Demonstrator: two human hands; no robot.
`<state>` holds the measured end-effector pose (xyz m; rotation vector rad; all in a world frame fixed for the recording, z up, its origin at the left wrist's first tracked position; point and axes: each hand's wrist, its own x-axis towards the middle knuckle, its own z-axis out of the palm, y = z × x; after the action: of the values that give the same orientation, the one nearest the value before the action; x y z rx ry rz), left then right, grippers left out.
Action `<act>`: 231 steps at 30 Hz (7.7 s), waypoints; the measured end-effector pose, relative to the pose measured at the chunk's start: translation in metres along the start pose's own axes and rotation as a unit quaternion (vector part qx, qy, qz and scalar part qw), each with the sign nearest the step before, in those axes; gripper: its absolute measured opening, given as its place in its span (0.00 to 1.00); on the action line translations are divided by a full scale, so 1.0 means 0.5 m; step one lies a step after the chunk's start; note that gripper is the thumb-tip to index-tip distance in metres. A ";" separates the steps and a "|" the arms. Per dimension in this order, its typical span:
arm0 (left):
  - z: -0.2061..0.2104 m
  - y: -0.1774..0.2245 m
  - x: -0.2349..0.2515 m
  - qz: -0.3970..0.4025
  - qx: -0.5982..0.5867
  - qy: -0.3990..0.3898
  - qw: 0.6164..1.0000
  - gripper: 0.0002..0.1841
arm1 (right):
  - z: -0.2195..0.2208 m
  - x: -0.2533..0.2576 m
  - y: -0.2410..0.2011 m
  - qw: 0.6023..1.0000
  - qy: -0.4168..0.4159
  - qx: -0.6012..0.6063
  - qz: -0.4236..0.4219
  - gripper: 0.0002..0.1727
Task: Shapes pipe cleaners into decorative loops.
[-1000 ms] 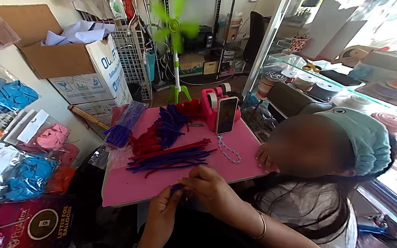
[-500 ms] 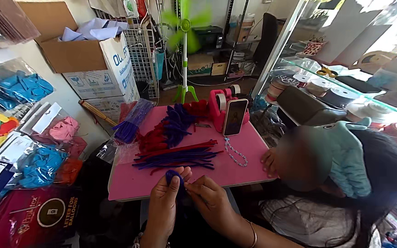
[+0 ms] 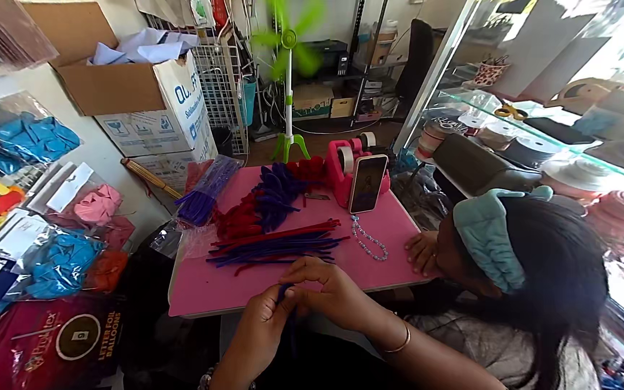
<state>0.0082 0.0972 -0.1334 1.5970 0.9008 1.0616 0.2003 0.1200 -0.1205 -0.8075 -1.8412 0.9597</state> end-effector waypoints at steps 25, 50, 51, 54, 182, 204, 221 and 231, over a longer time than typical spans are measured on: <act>0.029 -0.022 -0.019 -0.035 -0.297 -0.108 0.948 0.15 | 0.023 -0.057 -0.001 0.986 -0.085 0.119 -0.086 0.31; -0.006 0.003 0.065 -0.062 -0.218 -0.150 0.962 0.28 | 0.049 -0.049 0.045 0.978 -0.072 0.179 -0.080 0.19; -0.002 0.002 0.062 -0.062 -0.207 -0.123 0.969 0.29 | 0.049 -0.051 0.046 0.979 -0.073 0.171 -0.081 0.19; -0.001 -0.003 0.059 -0.024 -0.249 -0.062 0.966 0.29 | 0.047 -0.055 0.045 0.983 -0.082 0.144 -0.081 0.21; 0.083 -0.002 0.028 -0.008 -0.242 0.154 0.958 0.05 | -0.007 -0.041 -0.004 0.981 0.157 0.111 0.038 0.04; 0.079 0.011 0.027 -0.072 -0.257 0.164 0.950 0.04 | -0.010 -0.049 -0.006 0.990 0.134 0.046 0.030 0.06; 0.074 0.004 0.016 -0.067 -0.131 0.048 0.988 0.04 | -0.055 -0.022 -0.025 0.997 0.052 0.032 0.051 0.13; 0.061 0.002 0.012 -0.084 -0.120 -0.017 0.989 0.05 | -0.053 -0.024 -0.016 0.962 0.013 0.219 0.161 0.04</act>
<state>0.0387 0.0929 -0.1356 1.3131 0.8345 0.9817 0.2282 0.1140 -0.1103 -0.8443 -1.4168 1.4913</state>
